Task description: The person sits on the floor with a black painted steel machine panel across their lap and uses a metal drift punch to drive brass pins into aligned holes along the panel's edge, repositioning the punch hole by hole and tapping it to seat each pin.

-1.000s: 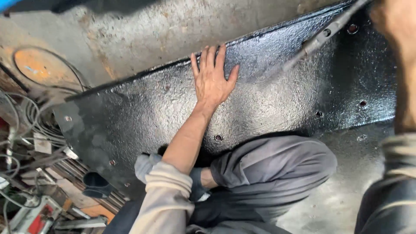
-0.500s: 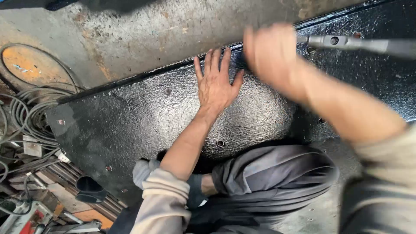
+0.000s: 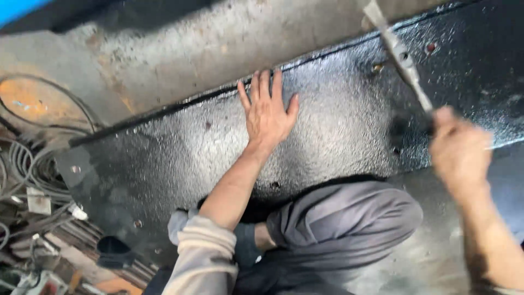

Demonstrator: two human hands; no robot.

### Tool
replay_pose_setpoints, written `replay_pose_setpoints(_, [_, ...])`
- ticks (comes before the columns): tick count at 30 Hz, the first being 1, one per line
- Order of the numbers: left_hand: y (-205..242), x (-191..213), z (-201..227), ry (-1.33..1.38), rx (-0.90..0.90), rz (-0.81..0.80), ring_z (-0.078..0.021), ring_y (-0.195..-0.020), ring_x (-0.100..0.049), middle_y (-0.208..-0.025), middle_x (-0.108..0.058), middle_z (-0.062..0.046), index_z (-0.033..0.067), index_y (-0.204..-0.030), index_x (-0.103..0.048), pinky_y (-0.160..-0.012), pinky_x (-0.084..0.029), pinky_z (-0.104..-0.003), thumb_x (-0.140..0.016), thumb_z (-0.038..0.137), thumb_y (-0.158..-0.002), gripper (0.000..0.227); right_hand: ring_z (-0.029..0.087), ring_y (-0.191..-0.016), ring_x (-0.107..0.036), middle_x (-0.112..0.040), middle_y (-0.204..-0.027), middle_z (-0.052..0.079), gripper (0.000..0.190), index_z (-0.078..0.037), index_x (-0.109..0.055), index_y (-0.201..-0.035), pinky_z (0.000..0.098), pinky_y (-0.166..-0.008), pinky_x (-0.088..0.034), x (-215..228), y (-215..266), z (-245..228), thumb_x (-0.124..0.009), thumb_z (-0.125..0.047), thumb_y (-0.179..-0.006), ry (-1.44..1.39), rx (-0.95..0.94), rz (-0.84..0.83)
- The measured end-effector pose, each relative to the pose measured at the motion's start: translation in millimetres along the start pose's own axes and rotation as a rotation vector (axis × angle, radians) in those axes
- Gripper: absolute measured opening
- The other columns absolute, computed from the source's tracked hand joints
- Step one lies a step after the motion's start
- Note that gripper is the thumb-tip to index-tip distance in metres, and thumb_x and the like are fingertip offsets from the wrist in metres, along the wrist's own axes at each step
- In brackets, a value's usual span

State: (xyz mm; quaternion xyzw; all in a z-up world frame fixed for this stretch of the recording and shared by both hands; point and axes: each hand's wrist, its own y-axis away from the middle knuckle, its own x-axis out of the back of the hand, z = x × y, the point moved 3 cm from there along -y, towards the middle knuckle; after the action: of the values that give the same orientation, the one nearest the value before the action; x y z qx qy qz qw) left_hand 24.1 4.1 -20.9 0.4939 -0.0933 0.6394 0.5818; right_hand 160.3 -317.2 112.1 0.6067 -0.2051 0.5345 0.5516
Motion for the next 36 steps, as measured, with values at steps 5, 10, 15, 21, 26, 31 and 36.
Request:
replay_pose_setpoints(5, [0.6, 1.8, 0.2, 0.0, -0.032, 0.05, -0.0386, -0.148, -0.035, -0.153, -0.043, -0.023, 0.0036, -0.152, -0.043, -0.125, -0.004, -0.064, -0.052, 0.053, -0.1, 0.073, 0.031, -0.068, -0.069, -0.071, -0.078, 0.024, 0.046, 0.004, -0.071, -0.107, 0.0446, -0.065, -0.052, -3.7, 23.2, -92.1, -0.06, -0.041, -0.106, -0.694, -0.312, -0.455])
replay_pose_setpoints(10, [-0.2, 8.4, 2.9, -0.004, -0.033, 0.027, -0.0383, -0.148, -0.036, -0.151, -0.044, -0.022, 0.0036, -0.151, -0.043, -0.125, -0.005, -0.064, -0.053, 0.052, -0.098, 0.073, 0.022, -0.064, -0.068, -0.072, -0.075, 0.014, 0.042, 0.001, -0.073, -0.103, 0.0362, -0.062, -0.054, -9.0, 11.6, -43.9, -0.067, -0.04, -0.098, -0.961, -0.432, -0.647])
replay_pose_setpoints(15, [0.1, 7.8, 2.7, -0.004, -0.005, 0.015, -0.038, -0.148, -0.035, -0.151, -0.045, -0.022, 0.0037, -0.152, -0.042, -0.125, -0.005, -0.064, -0.055, 0.051, -0.097, 0.073, 0.024, -0.065, -0.065, -0.067, -0.073, 0.013, 0.043, 0.002, -0.066, -0.097, 0.0334, -0.064, -0.052, -168.3, -10.1, 202.4, -0.059, -0.04, -0.103, -0.827, -0.399, -0.479])
replay_pose_setpoints(21, [-0.5, 12.6, 6.1, -0.012, -0.016, 0.021, -0.038, -0.148, -0.036, -0.15, -0.046, -0.021, 0.0048, -0.151, -0.044, -0.126, -0.005, -0.064, -0.056, 0.051, -0.096, 0.072, 0.02, -0.07, -0.067, -0.07, -0.084, 0.009, 0.024, -0.007, -0.067, -0.1, 0.0335, -0.064, -0.055, -236.4, -161.8, 133.2, -0.053, -0.026, -0.096, -0.874, 0.331, -0.215])
replay_pose_setpoints(26, [-0.3, 13.6, 4.6, 0.037, -0.014, 0.044, -0.0372, -0.148, -0.037, -0.151, -0.047, -0.02, 0.0064, -0.151, -0.045, -0.127, -0.007, -0.062, -0.057, 0.051, -0.096, 0.072, 0.017, -0.074, -0.068, -0.072, -0.093, 0.005, 0.024, -0.014, -0.069, -0.102, 0.0337, -0.063, -0.057, -31.5, -178.8, -187.9, -0.048, -0.014, -0.09, -0.812, 0.926, 0.062])
replay_pose_setpoints(31, [-1.6, 10.7, 6.5, 0.035, -0.023, 0.042, -0.0375, -0.148, -0.036, -0.151, -0.046, -0.02, 0.0048, -0.151, -0.044, -0.126, -0.006, -0.063, -0.055, 0.051, -0.097, 0.072, 0.026, -0.072, -0.07, -0.073, -0.081, 0.007, 0.023, -0.018, -0.078, -0.099, 0.0432, -0.067, -0.057, 34.0, -27.4, -133.8, -0.066, -0.037, -0.1, -0.341, 0.516, 0.022])
replay_pose_setpoints(36, [-1.9, 6.9, 4.5, -0.017, -0.029, 0.047, -0.0385, -0.147, -0.035, -0.151, -0.044, -0.022, 0.004, -0.15, -0.044, -0.124, -0.005, -0.063, -0.055, 0.051, -0.097, 0.072, 0.031, -0.09, -0.071, -0.073, -0.095, 0.022, 0.035, 0.003, -0.07, -0.111, 0.0395, -0.077, -0.056, -21.3, -90.1, -20.7, -0.055, -0.029, -0.116, -0.417, -0.034, 0.165])
